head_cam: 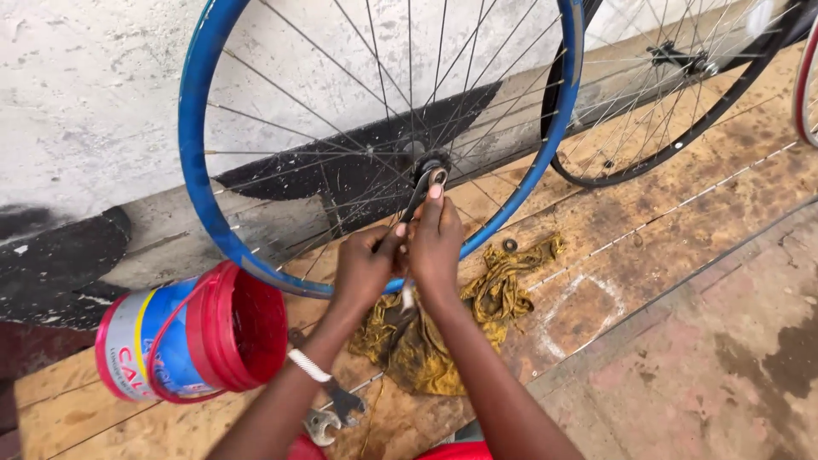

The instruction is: The person uses a wrench to tighten the axle nut on a bicycle wheel hub. They then flip the wheel over and use a rag to wipe grease from the hub before using the wrench again to tighten the nut on the other side.

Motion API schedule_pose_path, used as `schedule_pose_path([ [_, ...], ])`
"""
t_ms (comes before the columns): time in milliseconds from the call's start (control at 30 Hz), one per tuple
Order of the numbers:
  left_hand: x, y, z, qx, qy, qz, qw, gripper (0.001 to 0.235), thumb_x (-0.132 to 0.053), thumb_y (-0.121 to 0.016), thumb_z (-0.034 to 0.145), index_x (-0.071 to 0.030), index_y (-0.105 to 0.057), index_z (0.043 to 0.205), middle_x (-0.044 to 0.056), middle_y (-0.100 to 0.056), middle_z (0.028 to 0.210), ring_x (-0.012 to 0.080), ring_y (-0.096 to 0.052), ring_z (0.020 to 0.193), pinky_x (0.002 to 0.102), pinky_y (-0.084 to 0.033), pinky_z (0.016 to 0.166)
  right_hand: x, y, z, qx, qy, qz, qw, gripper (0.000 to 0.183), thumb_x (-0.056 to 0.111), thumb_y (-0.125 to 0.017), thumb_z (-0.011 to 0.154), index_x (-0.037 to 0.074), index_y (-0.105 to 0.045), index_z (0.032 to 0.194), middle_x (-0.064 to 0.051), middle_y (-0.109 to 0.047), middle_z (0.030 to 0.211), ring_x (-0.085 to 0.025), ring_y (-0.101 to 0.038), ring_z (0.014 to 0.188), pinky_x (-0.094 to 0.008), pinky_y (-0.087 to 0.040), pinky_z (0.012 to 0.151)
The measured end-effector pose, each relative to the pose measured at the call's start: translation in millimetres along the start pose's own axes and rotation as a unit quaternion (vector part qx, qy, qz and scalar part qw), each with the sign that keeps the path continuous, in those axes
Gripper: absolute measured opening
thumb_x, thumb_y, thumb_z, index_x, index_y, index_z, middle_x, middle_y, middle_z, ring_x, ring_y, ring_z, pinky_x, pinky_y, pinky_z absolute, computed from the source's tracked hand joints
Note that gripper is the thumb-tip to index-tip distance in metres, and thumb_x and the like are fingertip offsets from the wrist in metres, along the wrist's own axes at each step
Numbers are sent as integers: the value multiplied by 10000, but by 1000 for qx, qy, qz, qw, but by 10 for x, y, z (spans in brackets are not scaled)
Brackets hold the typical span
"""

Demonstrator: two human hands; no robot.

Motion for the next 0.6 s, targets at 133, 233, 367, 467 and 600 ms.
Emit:
schedule_pose_path([
  [133, 192, -239, 17, -40, 16, -129, 991, 289, -269, -541, 925, -85, -721, 794, 125, -668, 612, 207, -661, 599, 332, -527, 630, 102, 94, 1, 9, 62, -96, 993, 494, 431, -295, 992, 60, -500, 739, -172, -551, 579, -278, -563, 535, -383, -461, 525],
  [233, 266, -435, 0, -18, 31, -236, 971, 311, -282, -533, 940, -84, -705, 772, 84, -638, 613, 171, -605, 508, 278, -488, 503, 183, 131, -9, 29, 87, -89, 992, 504, 420, -287, 998, 59, -491, 712, -176, -509, 566, -274, -534, 544, -392, -444, 539],
  [367, 314, -542, -68, 24, 22, -381, 924, 341, -281, -463, 978, -23, -649, 854, 101, -568, 698, 175, -519, 642, 265, -427, 555, 53, 181, -2, 18, 88, -81, 993, 510, 453, -317, 993, 42, -493, 747, -191, -519, 589, -321, -548, 569, -410, -444, 540],
  [467, 354, -673, 34, 86, 10, -460, 884, 433, -406, -435, 976, -40, -667, 960, 122, -648, 838, 208, -590, 790, 316, -481, 700, 134, 138, 0, -4, 84, -50, 995, 503, 413, -307, 1005, 35, -495, 732, -162, -517, 571, -259, -531, 533, -376, -445, 517],
  [600, 509, -786, 82, 123, 50, -568, 812, 428, -354, -500, 946, 9, -581, 1158, 217, -649, 1070, 309, -616, 972, 426, -436, 879, -7, 40, -42, -20, -35, 110, 993, 442, 330, -289, 1007, 15, -464, 750, -82, -426, 469, -150, -431, 326, -260, -379, 271],
])
Point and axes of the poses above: each hand's wrist, its own z-axis towards the middle knuckle, its own y-axis out of the back of the hand, x = y × z, the point moved 9 cm from there along z, towards the middle knuckle
